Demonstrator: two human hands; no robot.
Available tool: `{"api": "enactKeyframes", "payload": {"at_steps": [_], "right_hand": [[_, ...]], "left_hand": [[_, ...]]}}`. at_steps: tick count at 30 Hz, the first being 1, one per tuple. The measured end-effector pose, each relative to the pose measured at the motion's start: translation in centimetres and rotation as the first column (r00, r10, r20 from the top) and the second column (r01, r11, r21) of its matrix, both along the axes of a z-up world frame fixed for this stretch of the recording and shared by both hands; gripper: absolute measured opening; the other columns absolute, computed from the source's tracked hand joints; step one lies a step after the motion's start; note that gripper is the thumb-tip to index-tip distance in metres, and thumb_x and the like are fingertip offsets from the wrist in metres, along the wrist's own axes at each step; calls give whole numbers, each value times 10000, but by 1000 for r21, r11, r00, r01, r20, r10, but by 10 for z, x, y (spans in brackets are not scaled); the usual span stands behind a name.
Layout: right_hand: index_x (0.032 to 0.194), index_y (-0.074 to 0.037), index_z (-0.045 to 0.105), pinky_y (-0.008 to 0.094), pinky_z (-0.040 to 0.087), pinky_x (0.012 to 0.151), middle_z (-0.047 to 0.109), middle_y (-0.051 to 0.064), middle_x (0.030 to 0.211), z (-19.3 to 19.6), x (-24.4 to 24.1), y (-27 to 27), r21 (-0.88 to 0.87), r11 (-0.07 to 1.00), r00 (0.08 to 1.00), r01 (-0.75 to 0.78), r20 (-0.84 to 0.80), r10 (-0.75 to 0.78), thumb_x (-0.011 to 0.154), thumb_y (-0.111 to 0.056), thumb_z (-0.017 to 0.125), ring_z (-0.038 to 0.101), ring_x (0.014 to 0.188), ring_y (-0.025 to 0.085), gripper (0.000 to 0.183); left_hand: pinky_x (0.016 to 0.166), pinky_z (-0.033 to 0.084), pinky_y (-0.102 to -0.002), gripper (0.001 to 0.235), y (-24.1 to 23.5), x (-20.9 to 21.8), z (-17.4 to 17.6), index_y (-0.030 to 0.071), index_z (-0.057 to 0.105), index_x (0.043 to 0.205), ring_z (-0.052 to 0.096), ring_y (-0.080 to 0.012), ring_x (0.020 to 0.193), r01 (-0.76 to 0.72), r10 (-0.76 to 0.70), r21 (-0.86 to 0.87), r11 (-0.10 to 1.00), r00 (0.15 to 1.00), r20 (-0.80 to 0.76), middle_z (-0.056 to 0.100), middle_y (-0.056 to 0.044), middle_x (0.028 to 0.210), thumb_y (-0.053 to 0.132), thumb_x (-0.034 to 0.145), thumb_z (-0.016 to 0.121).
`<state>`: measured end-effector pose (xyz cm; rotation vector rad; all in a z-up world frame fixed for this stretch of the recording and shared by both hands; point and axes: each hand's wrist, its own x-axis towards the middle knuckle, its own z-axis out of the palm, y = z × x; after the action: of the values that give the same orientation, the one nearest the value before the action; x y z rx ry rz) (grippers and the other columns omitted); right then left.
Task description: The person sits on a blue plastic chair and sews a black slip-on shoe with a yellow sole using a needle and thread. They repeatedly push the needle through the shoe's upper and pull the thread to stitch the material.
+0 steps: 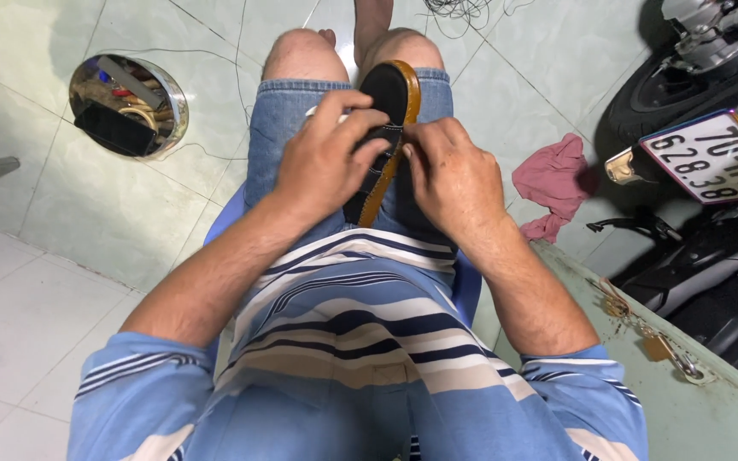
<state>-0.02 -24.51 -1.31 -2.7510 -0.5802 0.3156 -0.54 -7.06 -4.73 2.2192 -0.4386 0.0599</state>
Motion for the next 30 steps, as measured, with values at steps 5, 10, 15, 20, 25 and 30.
{"api": "enactKeyframes", "payload": {"at_steps": [5, 10, 15, 20, 25, 30], "right_hand": [[1066, -117, 607, 435, 548, 599, 545, 59, 850, -3, -7, -1, 117, 989, 996, 88, -1, -89, 911, -200, 551, 652, 751, 299, 185], [1070, -109, 597, 392, 521, 645, 573, 46, 926, -13, -11, 0, 244, 960, 991, 135, -17, -135, 913, -164, 539, 616, 845, 252, 176], [1069, -93, 565, 355, 491, 695, 598, 47, 1007, -18, -16, 2, 341, 927, 987, 157, -19, -161, 924, -147, 512, 580, 935, 216, 164], [1062, -38, 579, 320, 475, 810, 606, 94, 1011, -21, -20, 2, 463, 870, 982, 171, -10, -188, 940, -160, 498, 585, 943, 230, 191], [1078, -24, 575, 311, 496, 805, 602, 99, 1020, -27, -24, 6, 511, 839, 976, 185, 8, -220, 936, -144, 520, 584, 943, 226, 194], [1079, -25, 573, 318, 492, 801, 598, 96, 1015, -29, -23, 6, 506, 843, 974, 184, 24, -227, 938, -149, 514, 579, 939, 228, 197]], "left_hand": [[618, 505, -409, 98, 30, -4, -10, 129, 616, 964, 601, -337, 758, -12, 16, 80, 997, 999, -48, 533, -85, 775, 141, 868, 634], [701, 477, -358, 75, 39, 24, 43, 179, 670, 855, 596, -209, 811, 88, -3, 162, 983, 887, -463, 596, -13, 861, 227, 821, 623], [966, 396, -359, 98, 16, 36, 37, 209, 637, 843, 574, -123, 1068, 20, -267, -349, 937, 687, -676, 609, 10, 1185, 286, 798, 596], [647, 455, -331, 188, 2, 25, 12, 181, 647, 1017, 570, -196, 819, 75, -93, -65, 995, 940, -329, 554, -19, 918, 122, 876, 538], [432, 452, -376, 198, 2, 26, 0, 139, 434, 1037, 566, -214, 613, 73, -29, 173, 982, 970, -243, 589, -8, 848, 93, 873, 535], [437, 446, -367, 257, 5, 31, 1, 147, 412, 1000, 583, -187, 601, 141, -90, 162, 977, 954, -288, 622, 63, 764, 89, 840, 605]]}}
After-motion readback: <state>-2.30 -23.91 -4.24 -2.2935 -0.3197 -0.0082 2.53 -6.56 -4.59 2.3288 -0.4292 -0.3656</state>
